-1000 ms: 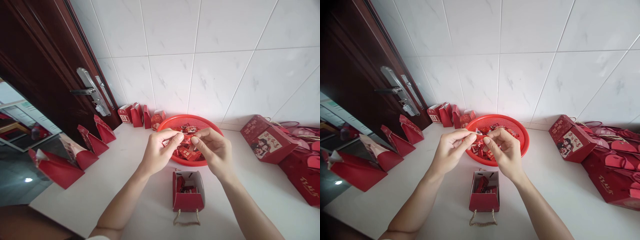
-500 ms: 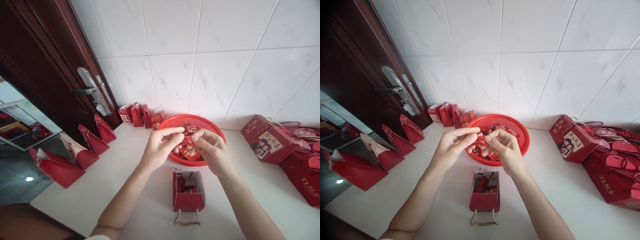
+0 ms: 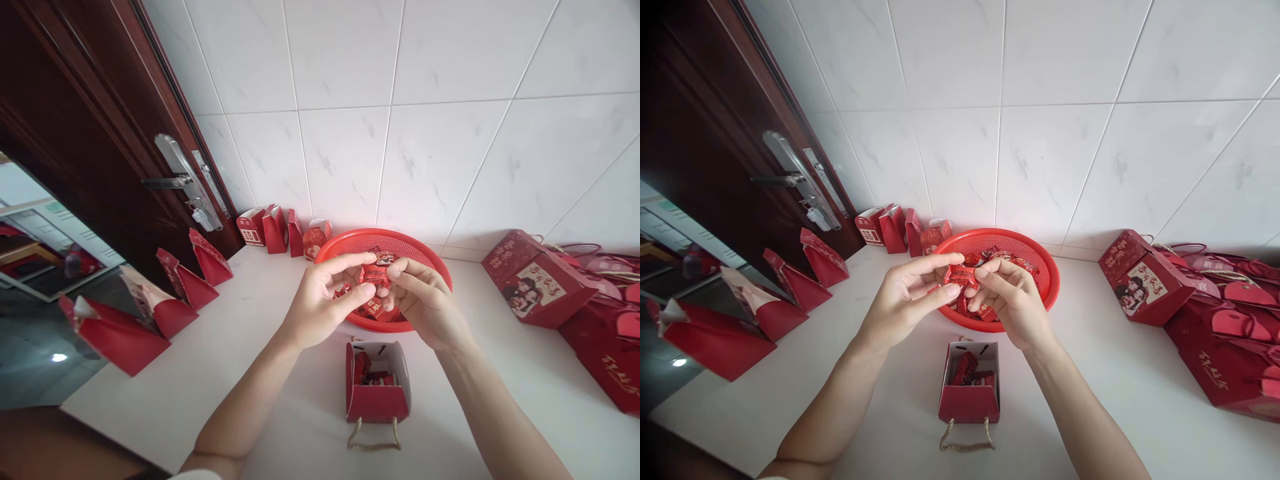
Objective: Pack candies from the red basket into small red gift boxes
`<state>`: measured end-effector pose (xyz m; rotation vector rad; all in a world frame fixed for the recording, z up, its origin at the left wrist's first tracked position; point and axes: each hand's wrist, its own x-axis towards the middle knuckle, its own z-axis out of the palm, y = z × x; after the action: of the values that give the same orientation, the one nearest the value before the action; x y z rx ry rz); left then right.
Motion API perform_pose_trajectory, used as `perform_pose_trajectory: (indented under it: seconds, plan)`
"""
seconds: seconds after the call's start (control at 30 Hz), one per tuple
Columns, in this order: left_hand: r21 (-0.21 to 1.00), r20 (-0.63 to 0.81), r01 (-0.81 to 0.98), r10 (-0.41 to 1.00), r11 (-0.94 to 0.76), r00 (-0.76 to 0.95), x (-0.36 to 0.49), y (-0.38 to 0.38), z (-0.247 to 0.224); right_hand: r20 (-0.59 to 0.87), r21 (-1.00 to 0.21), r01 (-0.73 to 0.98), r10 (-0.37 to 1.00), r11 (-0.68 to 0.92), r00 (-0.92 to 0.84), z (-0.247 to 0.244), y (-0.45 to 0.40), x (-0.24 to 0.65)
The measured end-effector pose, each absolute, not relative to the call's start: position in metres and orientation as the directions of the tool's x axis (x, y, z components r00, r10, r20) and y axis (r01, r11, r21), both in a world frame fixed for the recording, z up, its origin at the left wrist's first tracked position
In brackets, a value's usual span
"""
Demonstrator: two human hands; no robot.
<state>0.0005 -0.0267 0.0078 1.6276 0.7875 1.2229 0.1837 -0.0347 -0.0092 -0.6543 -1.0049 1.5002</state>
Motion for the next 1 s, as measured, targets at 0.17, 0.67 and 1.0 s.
perform_pose_trajectory:
  seconds: [0.17, 0.67, 1.0]
  plan:
    - [0.930, 0.365, -0.064, 0.883, -0.363, 0.295, 0.002, -0.025, 0.008, 0.133, -0.883, -0.469, 0.972, 0.028, -0.193, -0.010, -0.034, 0.183]
    - [0.871, 0.458, 0.045, 0.843, -0.489, 0.280, 0.001, -0.027, 0.006, 0.547, -0.828, -0.155, 0.837, 0.538, -0.016, -0.015, -0.043, 0.179]
    - [0.898, 0.437, -0.190, 0.845, -0.396, 0.308, 0.003, -0.027, 0.008, 0.525, -0.812, -0.301, 0.851, 0.500, -0.004, -0.020, -0.038, 0.176]
